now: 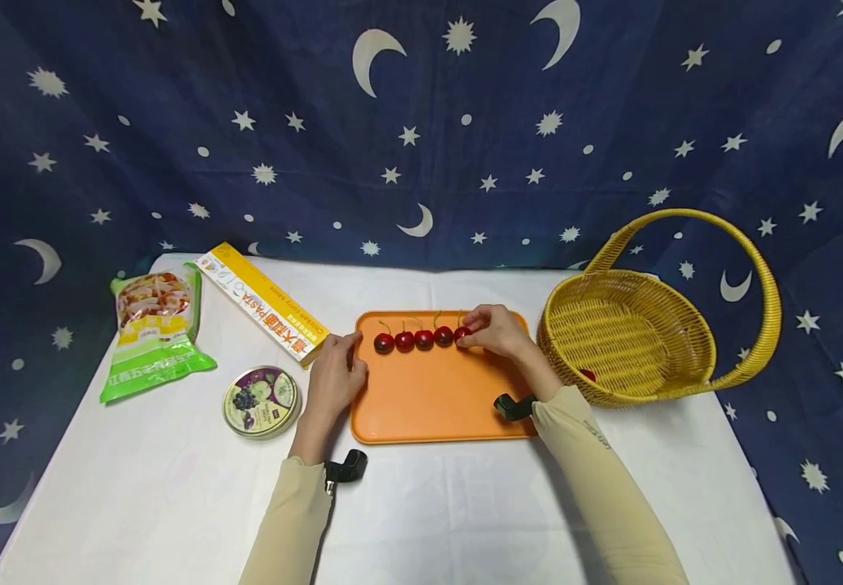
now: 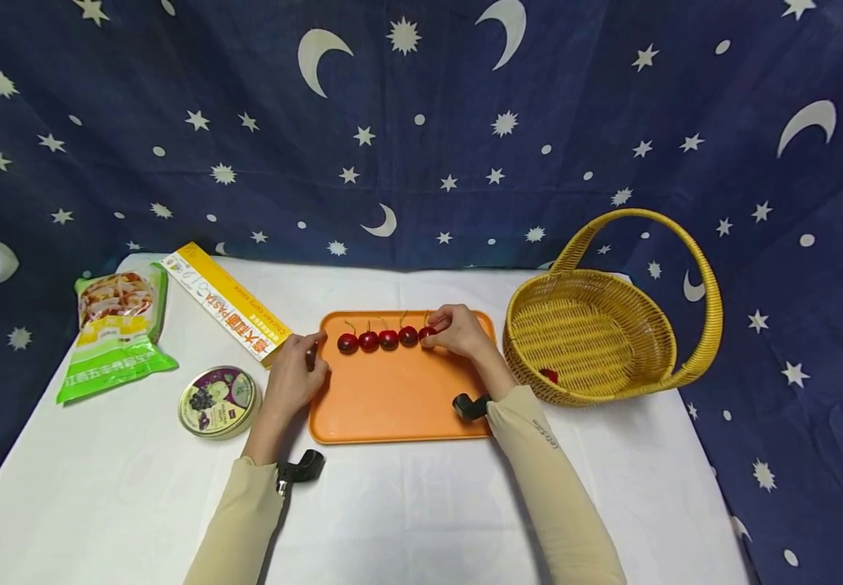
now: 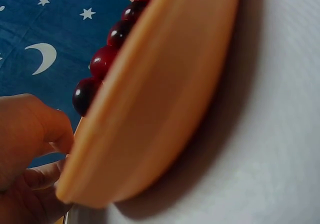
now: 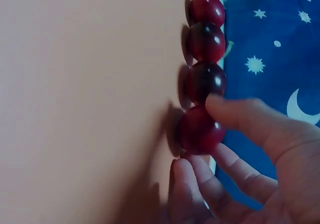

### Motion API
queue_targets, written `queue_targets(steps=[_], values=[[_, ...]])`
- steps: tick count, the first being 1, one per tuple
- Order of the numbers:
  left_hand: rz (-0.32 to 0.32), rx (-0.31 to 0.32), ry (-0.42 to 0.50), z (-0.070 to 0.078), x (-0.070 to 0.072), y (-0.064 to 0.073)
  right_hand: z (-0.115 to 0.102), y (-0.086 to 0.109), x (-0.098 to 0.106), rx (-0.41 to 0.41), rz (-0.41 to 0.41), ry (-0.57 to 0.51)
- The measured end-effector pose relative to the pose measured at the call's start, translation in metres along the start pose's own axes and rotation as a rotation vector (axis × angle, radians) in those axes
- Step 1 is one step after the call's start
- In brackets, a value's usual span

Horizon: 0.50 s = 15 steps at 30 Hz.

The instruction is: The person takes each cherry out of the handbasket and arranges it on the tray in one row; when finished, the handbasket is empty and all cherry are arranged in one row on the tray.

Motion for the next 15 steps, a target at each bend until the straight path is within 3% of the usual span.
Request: queue_targets(steps=[4, 9, 15], values=[[0.002, -0.007, 0.003, 0.002, -0.001, 0.0, -0.005, 0.006, 0.018, 0.013, 0.027, -0.03], [0.004, -0.007, 0.003, 0.003, -0.001, 0.0, -0.017, 0.019, 0.069, 0.04, 0.072, -0.046], [0.005, -0.006, -0.006, 0.001, 0.0, 0.001, -0.004, 0.035, 0.134, -0.073, -0.023, 0.012]])
Point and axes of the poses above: each hand's wrist, its own y-axis away from the middle knuckle, its own x-axis out of the back of the hand, z = x × y, the point moved 4 cm from there along -y, towards the middle knuckle, and after that the axes turned 8 degrees about z, right-handed, at the moved point
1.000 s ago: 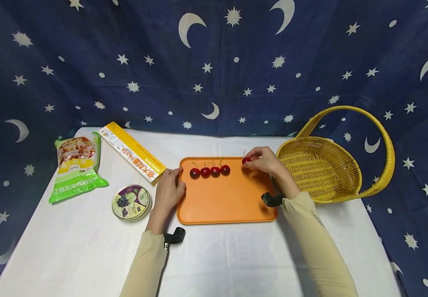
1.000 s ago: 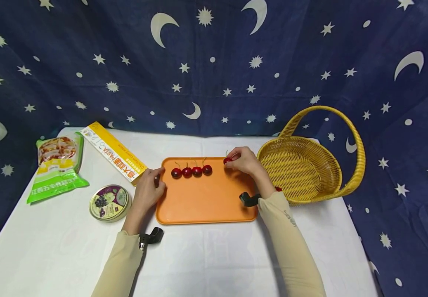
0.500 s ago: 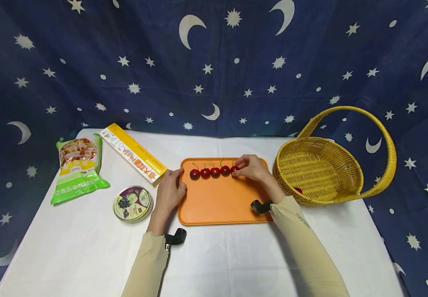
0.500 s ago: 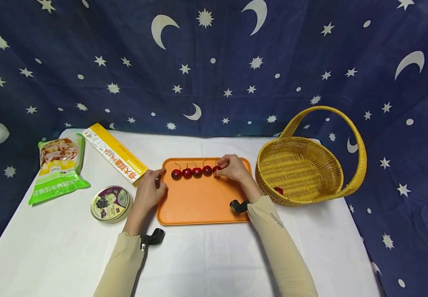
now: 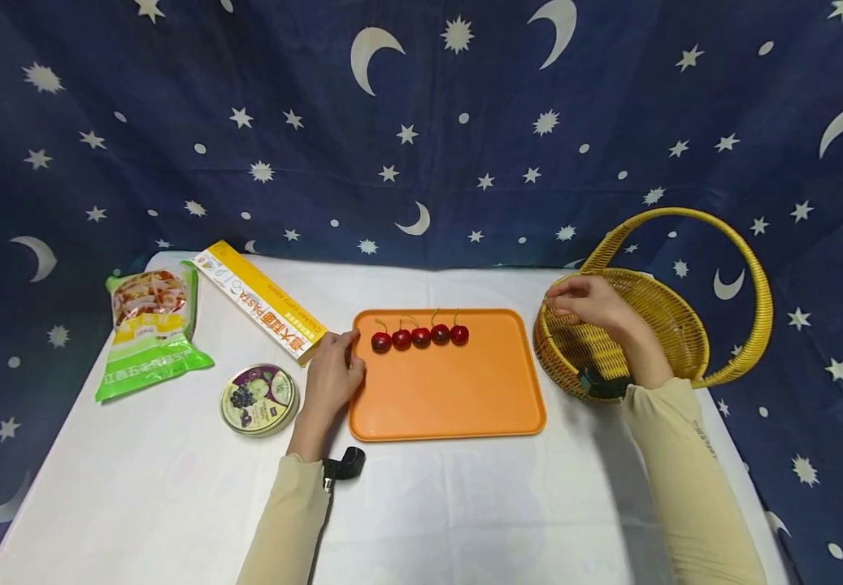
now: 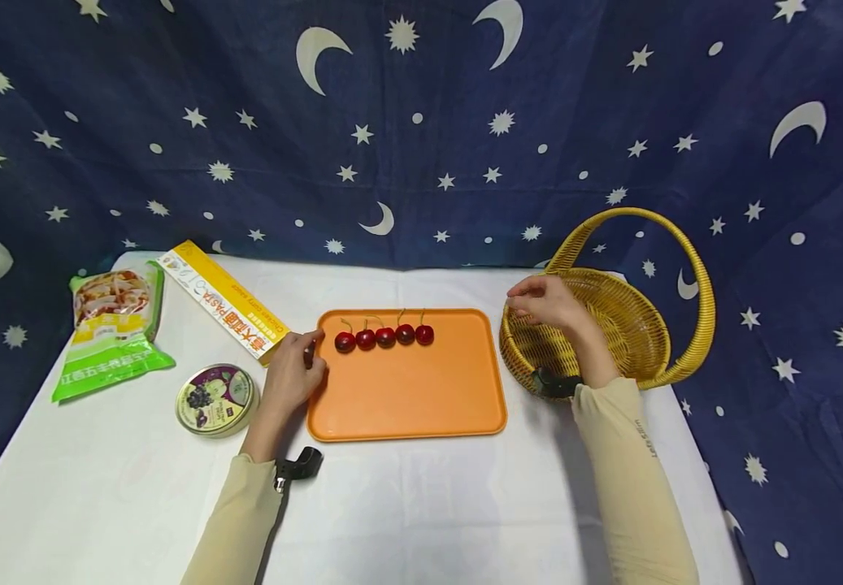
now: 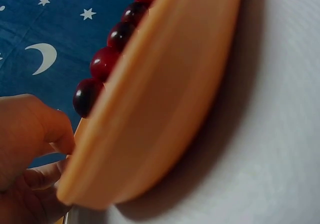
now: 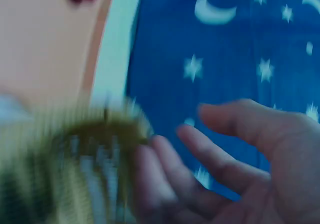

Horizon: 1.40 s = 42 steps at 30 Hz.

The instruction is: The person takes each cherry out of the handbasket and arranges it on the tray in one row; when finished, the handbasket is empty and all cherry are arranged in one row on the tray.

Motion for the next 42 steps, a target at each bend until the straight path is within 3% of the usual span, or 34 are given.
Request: queue_targets(steps=[4, 9, 13, 17, 24, 34, 37, 42], values=[[-0.014, 0.023, -0.01, -0.002, 0.0, -0.001, 0.029, 0.004, 0.019, -0.094, -0.166, 0.077], [-0.026, 0.03, -0.009, -0.001, 0.0, -0.001, 0.06, 0.01, 0.02, -0.237, -0.382, 0.125], [-0.03, 0.033, -0.006, 0.0, -0.001, -0.001, 0.071, 0.014, 0.017, -0.305, -0.463, 0.146], [-0.025, 0.036, 0.001, -0.002, -0.001, 0.0, 0.073, 0.015, 0.013, -0.312, -0.514, 0.126], [0.027, -0.004, 0.014, -0.002, -0.001, -0.001, 0.069, 0.015, 0.007, -0.3, -0.521, 0.063], [-0.02, 0.026, 0.016, -0.002, -0.002, -0.001, 0.068, 0.015, 0.004, -0.291, -0.536, 0.087], [-0.021, 0.024, 0.017, -0.002, -0.002, -0.001, 0.065, 0.012, 0.006, -0.247, -0.487, 0.038], [-0.022, 0.021, 0.018, -0.002, -0.001, -0.001, 0.051, 0.007, 0.015, -0.113, -0.288, -0.014]])
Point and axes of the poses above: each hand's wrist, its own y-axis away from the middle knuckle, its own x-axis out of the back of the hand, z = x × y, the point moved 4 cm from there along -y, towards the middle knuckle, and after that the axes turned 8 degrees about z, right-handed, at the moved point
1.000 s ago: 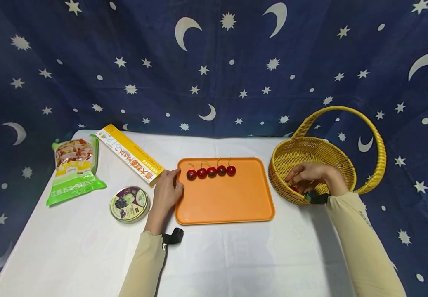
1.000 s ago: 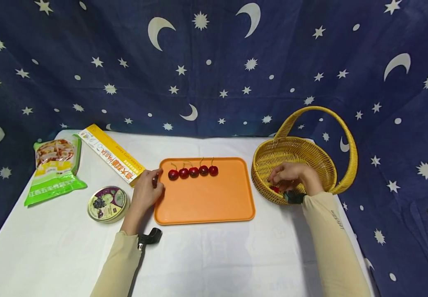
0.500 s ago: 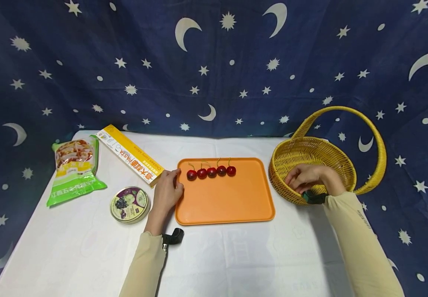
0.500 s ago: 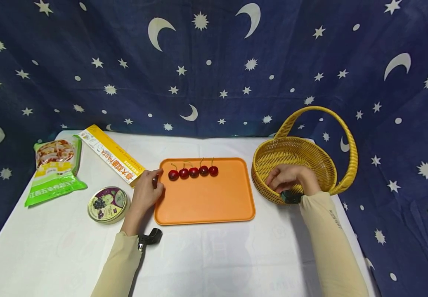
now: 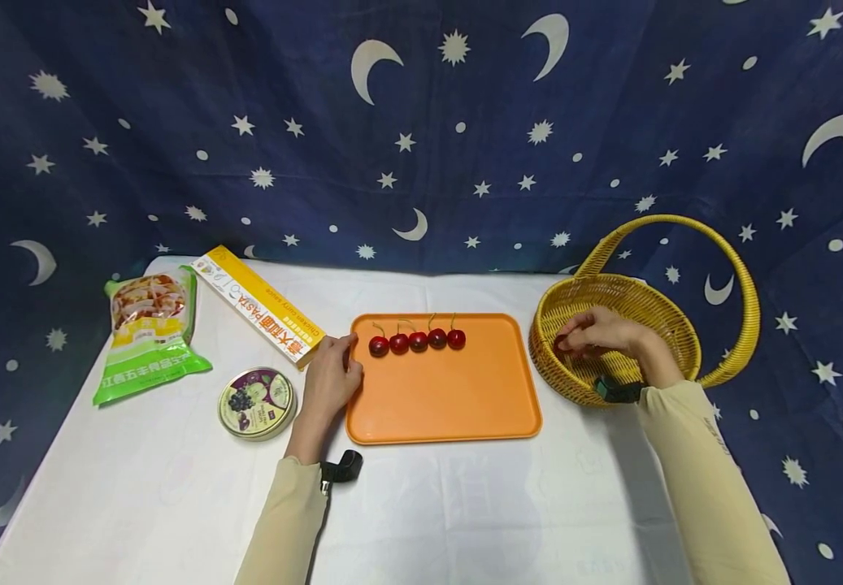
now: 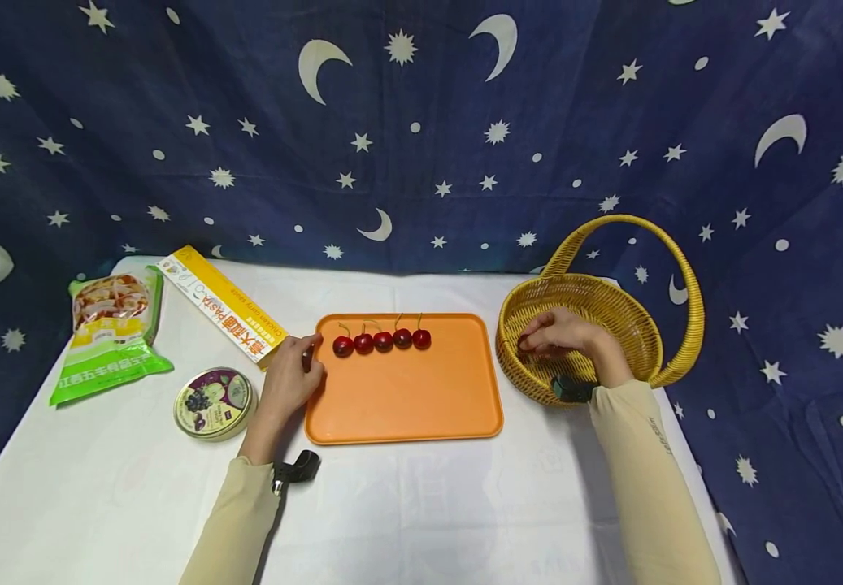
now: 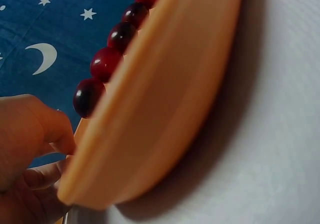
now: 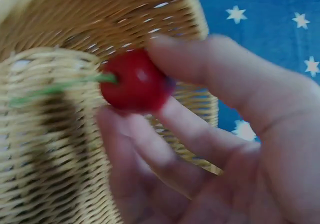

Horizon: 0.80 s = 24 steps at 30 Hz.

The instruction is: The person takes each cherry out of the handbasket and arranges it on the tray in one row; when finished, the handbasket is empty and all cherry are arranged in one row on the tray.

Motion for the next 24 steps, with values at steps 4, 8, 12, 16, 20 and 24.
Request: queue_targets(steps=[4, 8, 12, 16, 20, 24], values=[[-0.003, 0.002, -0.007, 0.001, 0.001, -0.001, -0.017, 0.001, 0.01, 0.072, 0.195, -0.031], [-0.003, 0.004, -0.007, 0.001, 0.001, -0.001, -0.036, 0.003, 0.014, 0.121, 0.344, -0.135], [-0.003, 0.002, 0.0, 0.001, 0.0, 0.0, -0.055, 0.003, 0.003, 0.17, 0.394, -0.205], [-0.007, 0.003, 0.004, -0.001, -0.001, 0.001, -0.065, -0.008, -0.021, 0.216, 0.419, -0.157], [-0.002, 0.007, 0.006, -0.001, -0.001, 0.002, -0.068, -0.028, -0.054, 0.237, 0.464, -0.098], [0.008, 0.003, 0.006, 0.0, -0.001, 0.002, -0.066, -0.043, -0.083, 0.206, 0.521, 0.012]])
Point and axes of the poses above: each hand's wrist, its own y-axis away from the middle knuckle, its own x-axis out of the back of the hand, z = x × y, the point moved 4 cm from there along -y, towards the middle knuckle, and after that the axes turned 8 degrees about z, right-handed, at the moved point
